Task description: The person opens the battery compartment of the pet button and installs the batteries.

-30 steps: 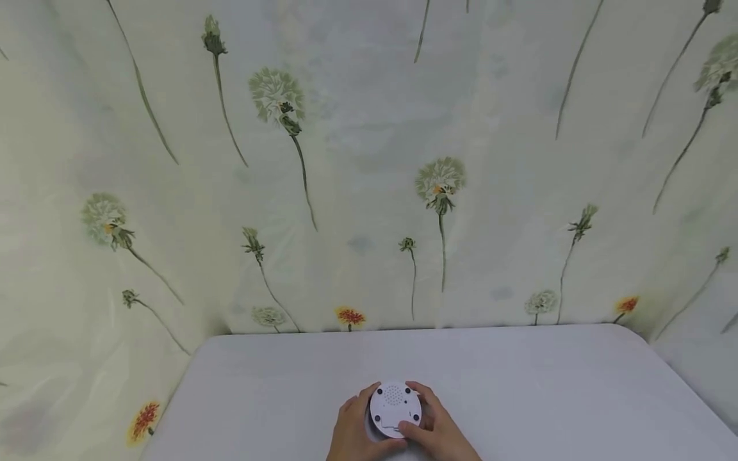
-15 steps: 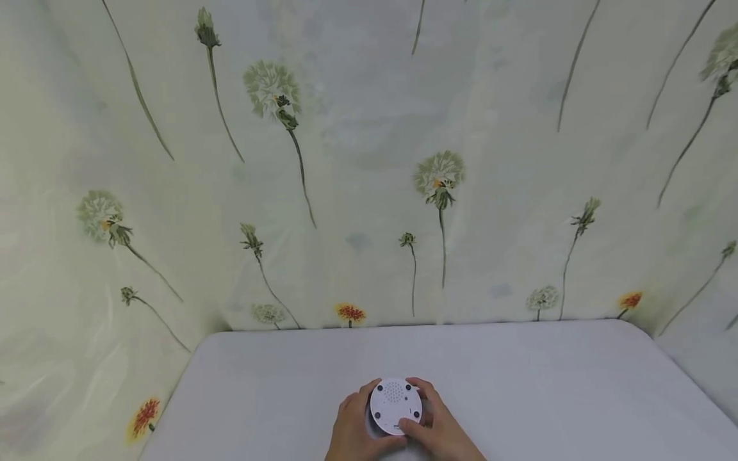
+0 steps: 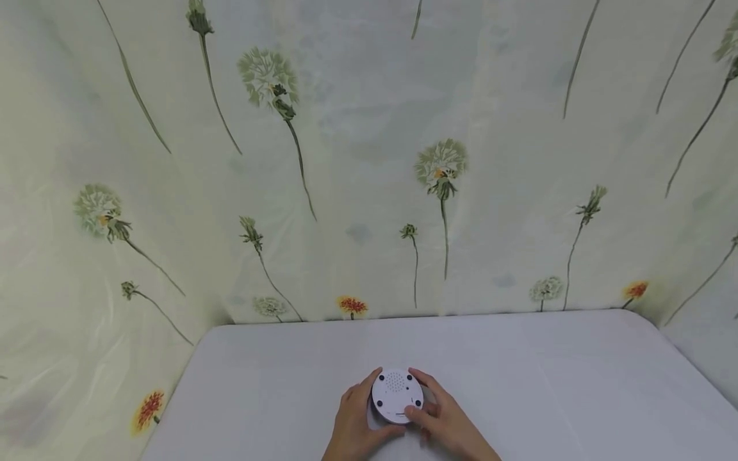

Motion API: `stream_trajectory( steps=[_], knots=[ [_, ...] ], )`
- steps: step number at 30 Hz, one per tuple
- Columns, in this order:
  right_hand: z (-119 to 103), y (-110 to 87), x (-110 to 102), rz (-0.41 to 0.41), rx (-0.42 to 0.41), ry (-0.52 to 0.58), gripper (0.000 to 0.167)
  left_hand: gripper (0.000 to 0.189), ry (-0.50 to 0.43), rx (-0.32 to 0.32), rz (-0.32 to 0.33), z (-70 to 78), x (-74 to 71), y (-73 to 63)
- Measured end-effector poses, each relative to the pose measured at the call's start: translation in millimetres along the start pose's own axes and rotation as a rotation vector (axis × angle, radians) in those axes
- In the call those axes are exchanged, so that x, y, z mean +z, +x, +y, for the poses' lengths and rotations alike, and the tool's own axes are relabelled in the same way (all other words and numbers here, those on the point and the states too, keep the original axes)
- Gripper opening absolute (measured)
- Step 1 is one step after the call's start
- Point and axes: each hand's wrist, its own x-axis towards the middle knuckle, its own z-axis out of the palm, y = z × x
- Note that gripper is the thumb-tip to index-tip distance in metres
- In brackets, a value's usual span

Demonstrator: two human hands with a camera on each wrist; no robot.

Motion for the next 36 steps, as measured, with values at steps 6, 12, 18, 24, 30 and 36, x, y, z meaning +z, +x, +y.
stream_trajectory(
  steps=[6, 12, 18, 24, 30, 36],
  knots=[
    [0.8, 0.3, -6.1, -0.043, -0.111, 0.045, 0.061, 0.097, -0.060, 0.035, 0.079, 0.9, -2.7, 2.4],
    [6.0, -1.0, -6.1, -0.046, -0.302, 0.003, 0.065, 0.091, -0.134, 0.045, 0.094, 2.9, -5.3, 4.9],
    [11.0, 2.7, -2.0, 0.120, -0.625, -0.246, 0.075, 0.089, -0.193, -0.001, 0.083, 5.3, -7.9, 4.7],
    [2.2, 4.0, -0.4, 0.317, -0.870, -0.425, 0.078, 0.085, -0.194, -0.020, 0.099, 5.3, -7.9, 3.0],
    [-5.7, 1.6, 1.3, 0.336, -0.965, -0.436, 0.067, 0.077, -0.166, -0.063, 0.096, 4.6, -6.7, 0.9],
    [3.7, 2.6, 2.9, 0.311, -0.907, -0.491, 0.059, 0.067, -0.153, -0.077, 0.090, 4.5, -6.3, -0.5]
  ],
)
